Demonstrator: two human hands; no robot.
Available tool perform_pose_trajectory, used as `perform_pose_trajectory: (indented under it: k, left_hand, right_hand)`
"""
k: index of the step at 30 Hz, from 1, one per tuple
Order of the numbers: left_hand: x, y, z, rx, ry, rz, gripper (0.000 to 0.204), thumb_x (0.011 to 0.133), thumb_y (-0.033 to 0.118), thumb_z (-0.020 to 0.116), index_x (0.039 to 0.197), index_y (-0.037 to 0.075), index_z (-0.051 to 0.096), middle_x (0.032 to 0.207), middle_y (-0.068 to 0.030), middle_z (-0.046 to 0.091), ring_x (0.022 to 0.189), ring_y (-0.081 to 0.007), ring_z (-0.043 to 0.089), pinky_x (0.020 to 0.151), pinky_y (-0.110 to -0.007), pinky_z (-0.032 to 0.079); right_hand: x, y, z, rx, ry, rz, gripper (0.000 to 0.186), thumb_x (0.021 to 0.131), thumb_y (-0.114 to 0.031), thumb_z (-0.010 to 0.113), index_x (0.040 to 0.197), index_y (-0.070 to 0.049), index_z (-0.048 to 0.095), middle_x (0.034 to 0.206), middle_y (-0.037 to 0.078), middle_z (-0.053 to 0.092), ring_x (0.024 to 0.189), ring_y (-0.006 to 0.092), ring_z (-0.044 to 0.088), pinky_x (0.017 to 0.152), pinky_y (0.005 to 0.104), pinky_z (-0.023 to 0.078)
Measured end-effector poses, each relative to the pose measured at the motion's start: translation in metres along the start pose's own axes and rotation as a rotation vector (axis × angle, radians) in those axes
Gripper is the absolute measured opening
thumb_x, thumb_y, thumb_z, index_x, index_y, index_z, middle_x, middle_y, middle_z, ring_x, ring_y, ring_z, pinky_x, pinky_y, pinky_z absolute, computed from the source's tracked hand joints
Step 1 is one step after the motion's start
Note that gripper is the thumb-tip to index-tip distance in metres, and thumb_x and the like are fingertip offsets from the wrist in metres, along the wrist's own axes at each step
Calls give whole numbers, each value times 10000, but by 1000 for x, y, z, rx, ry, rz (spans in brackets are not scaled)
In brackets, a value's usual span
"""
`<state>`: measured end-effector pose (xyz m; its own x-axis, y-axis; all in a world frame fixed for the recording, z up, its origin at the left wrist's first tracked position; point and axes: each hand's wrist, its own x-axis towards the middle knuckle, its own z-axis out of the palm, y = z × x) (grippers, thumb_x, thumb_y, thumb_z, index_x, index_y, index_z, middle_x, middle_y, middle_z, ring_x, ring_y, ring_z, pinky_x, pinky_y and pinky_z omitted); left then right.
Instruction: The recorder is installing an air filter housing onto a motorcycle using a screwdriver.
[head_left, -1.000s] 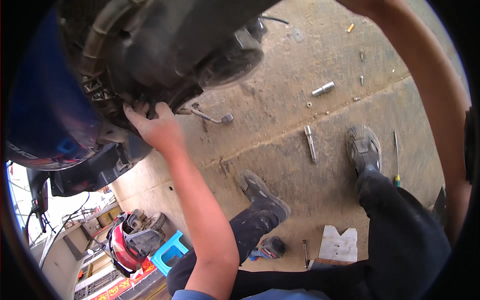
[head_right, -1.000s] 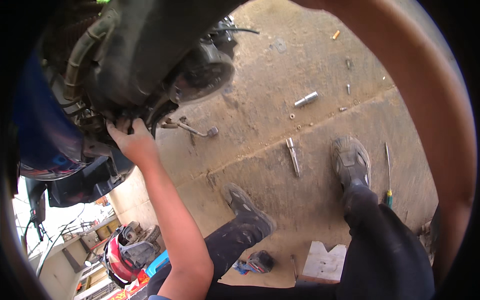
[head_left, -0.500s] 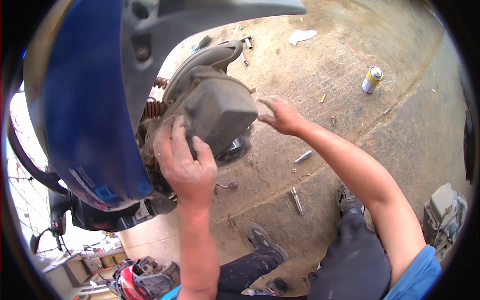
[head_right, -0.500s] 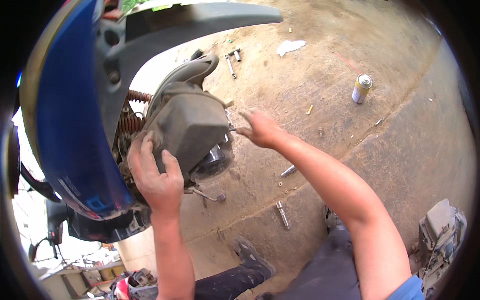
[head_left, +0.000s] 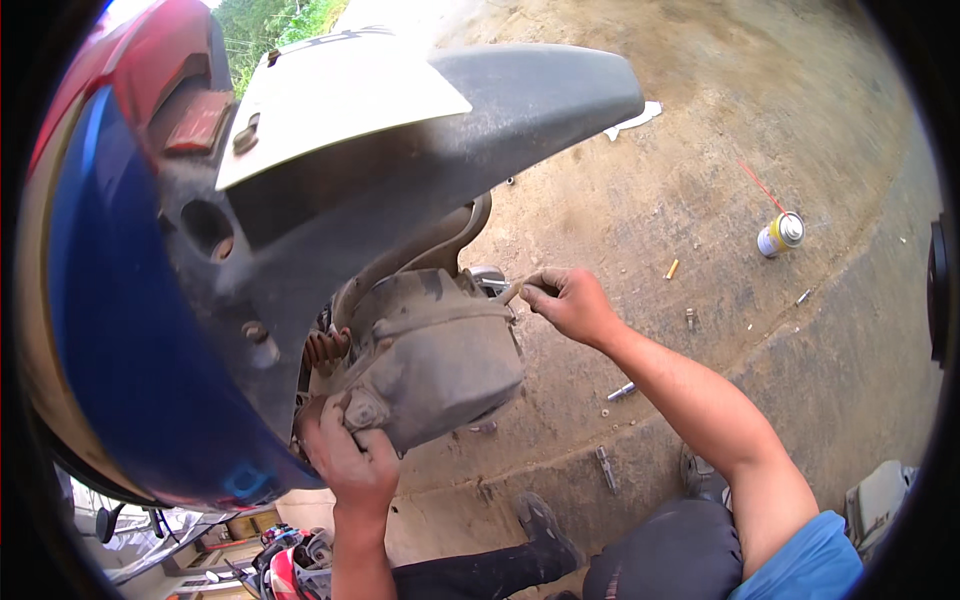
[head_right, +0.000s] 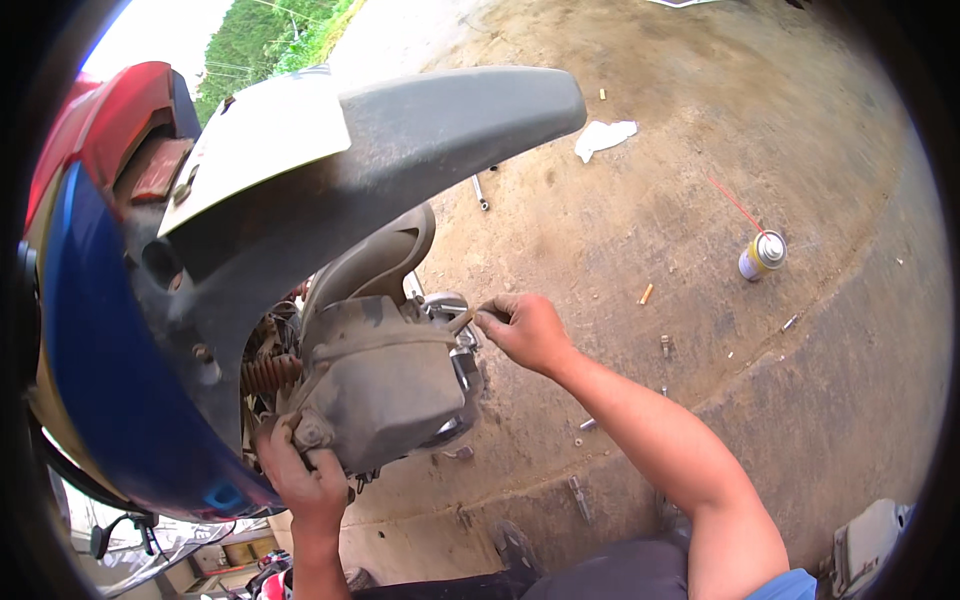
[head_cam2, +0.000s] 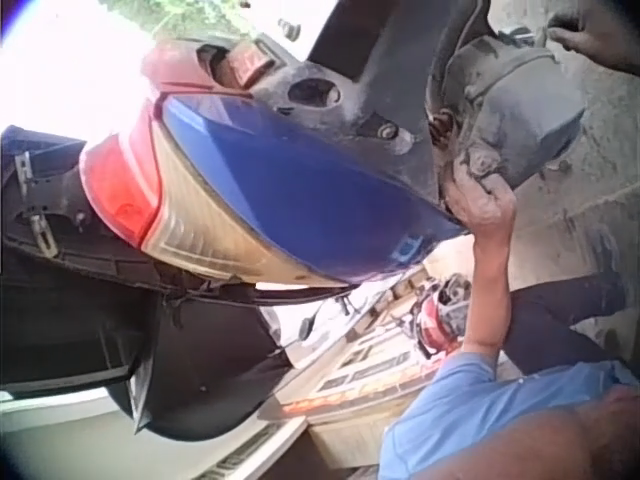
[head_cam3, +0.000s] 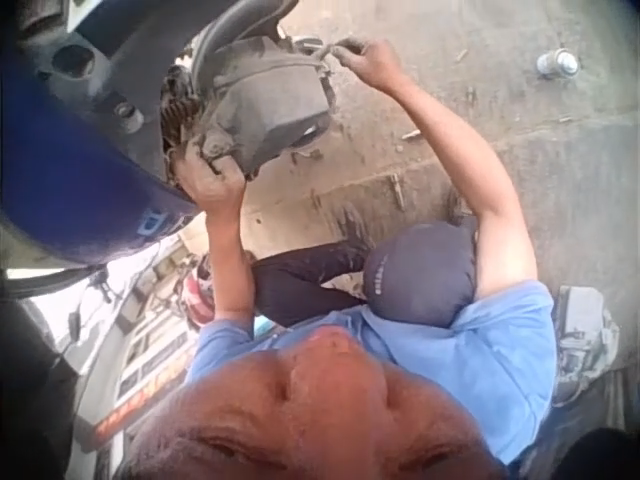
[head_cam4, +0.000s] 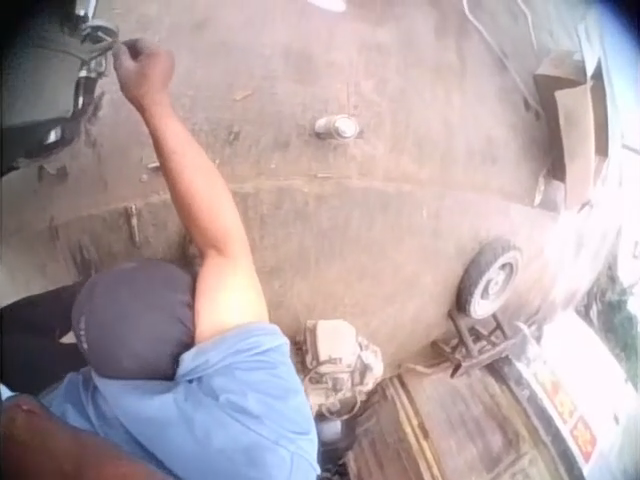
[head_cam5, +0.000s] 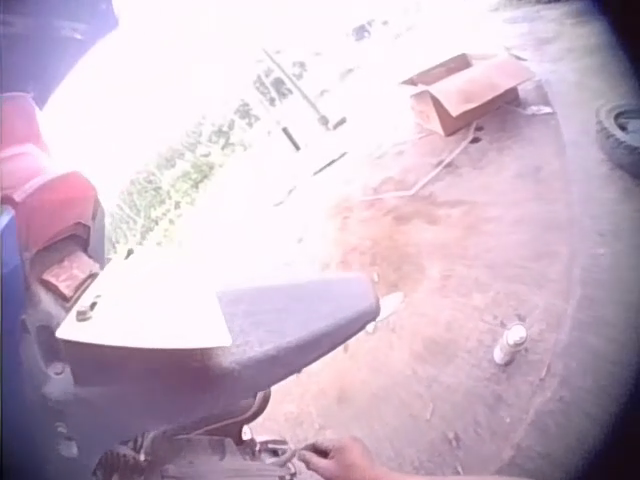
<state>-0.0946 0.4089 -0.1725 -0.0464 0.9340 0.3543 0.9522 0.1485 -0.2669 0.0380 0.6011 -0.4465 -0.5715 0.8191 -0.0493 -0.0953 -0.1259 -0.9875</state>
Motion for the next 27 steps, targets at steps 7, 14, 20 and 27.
perform_pose_trajectory:
  k: [7, 14, 20, 27]
  left_hand:
    - [-15, -2, -3, -32, -27, -114, 319, 838, -11, 549, 1151, -65, 578, 1177, -236, 576, 1099, -415, 578, 1017, -491, 451]
    - [-25, -4, -3, -10, -7, -99, 314, 872, -18, 516, 1176, -77, 568, 1205, -231, 556, 1102, -371, 572, 1017, -466, 456]
    - [-30, -6, 5, -45, 69, -93, 315, 888, -36, 502, 1197, -64, 555, 1191, -225, 544, 1092, -362, 564, 1011, -464, 459]
    - [-36, 5, 2, 5, 73, -140, 294, 878, -51, 503, 1166, -37, 560, 1159, -221, 566, 1103, -388, 569, 1029, -508, 453]
  right_hand:
    - [36, -19, -8, 366, 10, 147, 258, 961, -202, 745, 1025, 45, 787, 799, 59, 759, 724, 96, 676, 623, 261, 517]
    - [72, -42, 29, 344, 0, 137, 268, 903, -207, 754, 957, 54, 787, 765, 189, 756, 648, 183, 723, 629, 340, 549]
    - [75, -48, 11, 255, -205, 207, 225, 976, -120, 650, 1044, 89, 698, 811, 133, 742, 650, 177, 721, 603, 310, 595]
    - [39, -43, 1, 688, -376, 379, 246, 1021, -97, 536, 1160, 81, 634, 1012, 158, 740, 789, 193, 757, 690, 303, 635]
